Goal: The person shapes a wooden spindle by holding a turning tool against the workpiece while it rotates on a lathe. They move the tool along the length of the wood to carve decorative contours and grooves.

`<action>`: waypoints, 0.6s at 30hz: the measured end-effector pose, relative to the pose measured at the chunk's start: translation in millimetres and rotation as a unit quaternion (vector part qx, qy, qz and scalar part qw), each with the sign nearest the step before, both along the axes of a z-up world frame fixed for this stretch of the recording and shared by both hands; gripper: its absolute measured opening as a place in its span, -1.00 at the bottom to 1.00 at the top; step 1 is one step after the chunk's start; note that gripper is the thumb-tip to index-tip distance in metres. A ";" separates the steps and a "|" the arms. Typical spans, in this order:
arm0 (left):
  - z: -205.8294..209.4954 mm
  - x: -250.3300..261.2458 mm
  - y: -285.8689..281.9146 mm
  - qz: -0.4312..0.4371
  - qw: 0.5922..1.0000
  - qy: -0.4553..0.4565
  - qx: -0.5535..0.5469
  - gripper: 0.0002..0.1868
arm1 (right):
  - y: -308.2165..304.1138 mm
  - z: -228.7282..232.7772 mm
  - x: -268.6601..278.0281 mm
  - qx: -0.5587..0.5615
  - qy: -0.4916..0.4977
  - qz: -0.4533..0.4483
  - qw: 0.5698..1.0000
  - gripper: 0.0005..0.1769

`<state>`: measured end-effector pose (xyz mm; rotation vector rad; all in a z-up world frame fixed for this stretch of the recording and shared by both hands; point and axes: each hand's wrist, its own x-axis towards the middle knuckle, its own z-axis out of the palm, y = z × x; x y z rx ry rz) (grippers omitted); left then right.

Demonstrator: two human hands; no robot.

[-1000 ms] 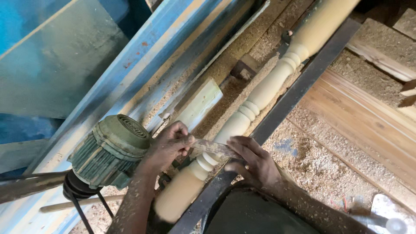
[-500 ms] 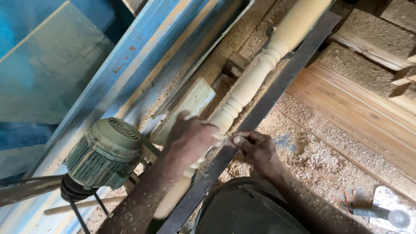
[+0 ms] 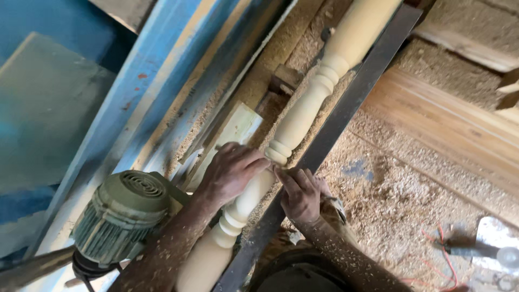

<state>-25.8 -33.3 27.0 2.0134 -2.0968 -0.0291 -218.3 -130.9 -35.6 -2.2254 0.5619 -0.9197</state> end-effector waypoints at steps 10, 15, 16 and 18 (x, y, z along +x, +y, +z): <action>15.2 5.2 11.5 -0.011 0.998 0.062 0.016 -0.63 | -6.4 38.3 2.1 0.010 -0.003 0.040 0.999 -0.40; 18.8 3.9 14.5 -0.004 0.996 0.085 0.038 -0.64 | -7.2 40.1 3.3 -0.019 0.002 0.041 0.999 -0.41; 19.3 4.3 16.1 -0.007 0.996 0.084 0.038 -0.65 | -7.1 40.0 2.5 -0.018 0.007 0.047 0.999 -0.39; 18.0 4.4 18.3 -0.006 0.996 0.081 0.029 -0.65 | -5.8 38.2 4.2 -0.032 -0.001 0.043 0.999 -0.41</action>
